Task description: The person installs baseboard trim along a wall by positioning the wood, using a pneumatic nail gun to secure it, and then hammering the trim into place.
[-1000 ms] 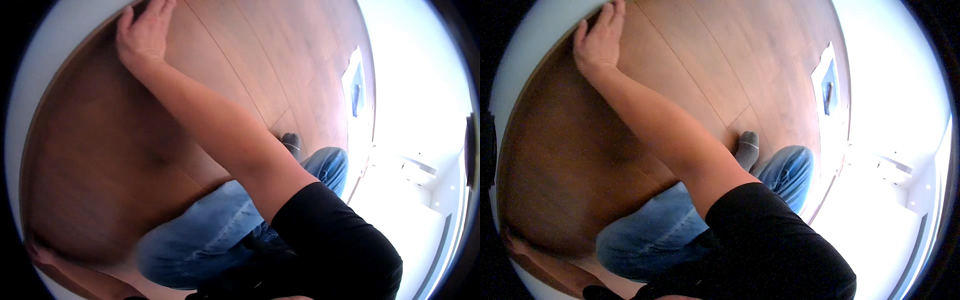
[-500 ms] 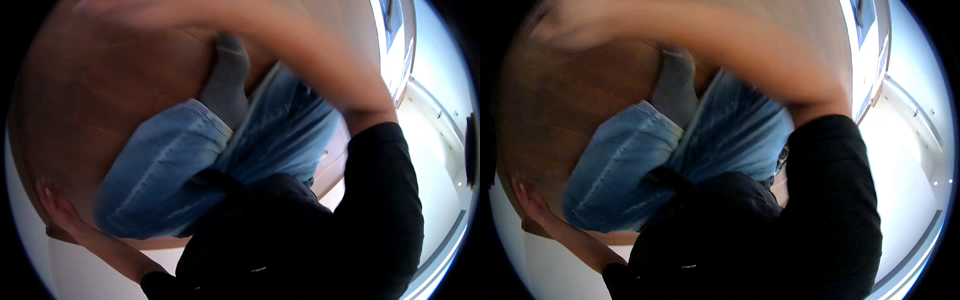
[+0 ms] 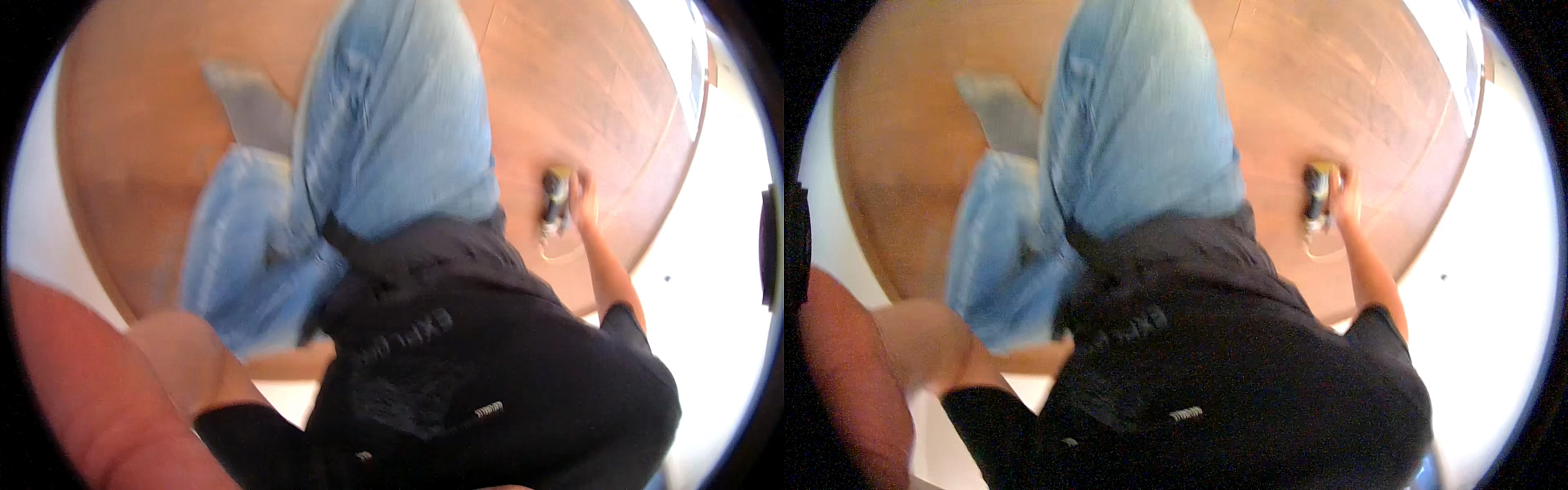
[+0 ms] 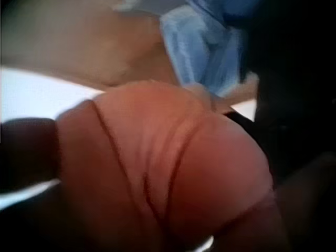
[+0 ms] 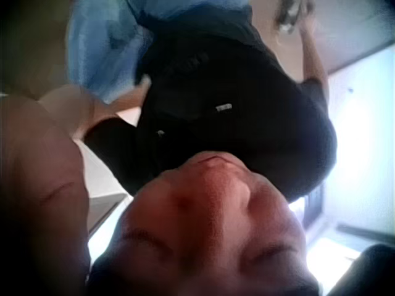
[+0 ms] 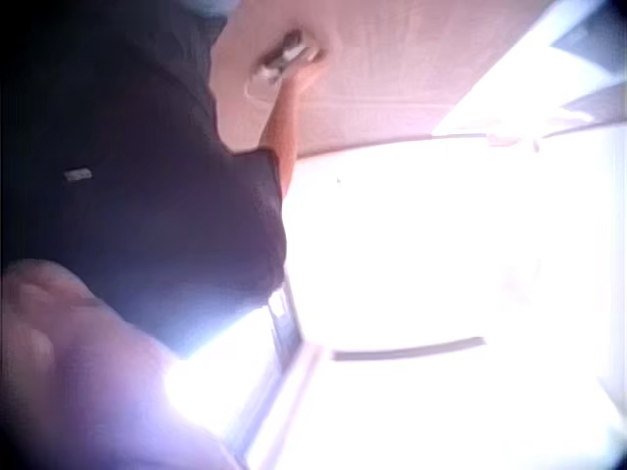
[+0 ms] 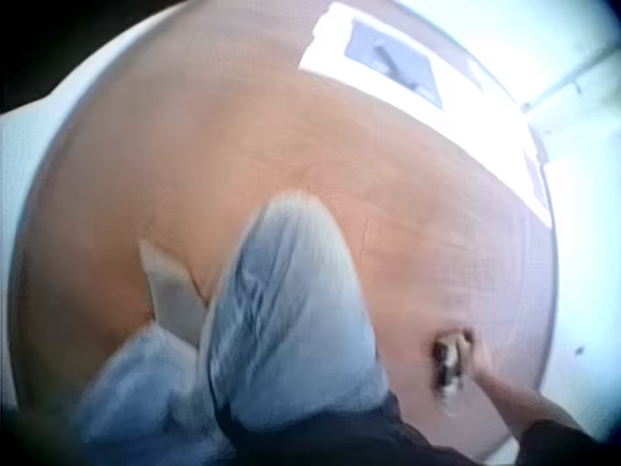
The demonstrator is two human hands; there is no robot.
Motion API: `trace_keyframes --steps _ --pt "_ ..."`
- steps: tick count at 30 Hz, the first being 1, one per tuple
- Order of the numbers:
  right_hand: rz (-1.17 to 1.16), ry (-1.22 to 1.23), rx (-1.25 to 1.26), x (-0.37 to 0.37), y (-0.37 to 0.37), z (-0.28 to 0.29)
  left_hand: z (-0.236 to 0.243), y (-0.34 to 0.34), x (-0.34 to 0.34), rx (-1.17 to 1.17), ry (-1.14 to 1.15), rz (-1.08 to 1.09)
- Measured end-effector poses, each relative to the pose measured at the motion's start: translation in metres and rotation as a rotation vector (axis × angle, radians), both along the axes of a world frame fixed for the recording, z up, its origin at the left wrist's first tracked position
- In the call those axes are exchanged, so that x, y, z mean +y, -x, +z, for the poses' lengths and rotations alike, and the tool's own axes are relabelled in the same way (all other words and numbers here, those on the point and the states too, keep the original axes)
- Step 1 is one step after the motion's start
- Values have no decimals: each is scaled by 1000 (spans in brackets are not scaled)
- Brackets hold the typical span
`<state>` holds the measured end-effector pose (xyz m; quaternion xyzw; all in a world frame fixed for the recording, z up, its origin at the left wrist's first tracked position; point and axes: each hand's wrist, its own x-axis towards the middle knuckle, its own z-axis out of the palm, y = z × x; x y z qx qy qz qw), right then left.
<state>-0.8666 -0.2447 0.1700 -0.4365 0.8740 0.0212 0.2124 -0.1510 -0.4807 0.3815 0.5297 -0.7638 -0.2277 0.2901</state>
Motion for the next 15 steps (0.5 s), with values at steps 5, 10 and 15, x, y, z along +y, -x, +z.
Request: trace_keyframes --steps 5,10,15 --pt "-38 -1 124 92 -13 -37 89 56 -3 -160 224 -45" --pt "-133 68 -13 130 -37 -100 124 103 24 -219 432 -174" --pt "-79 115 -33 146 -38 -84 183 141 24 -372 580 -262"
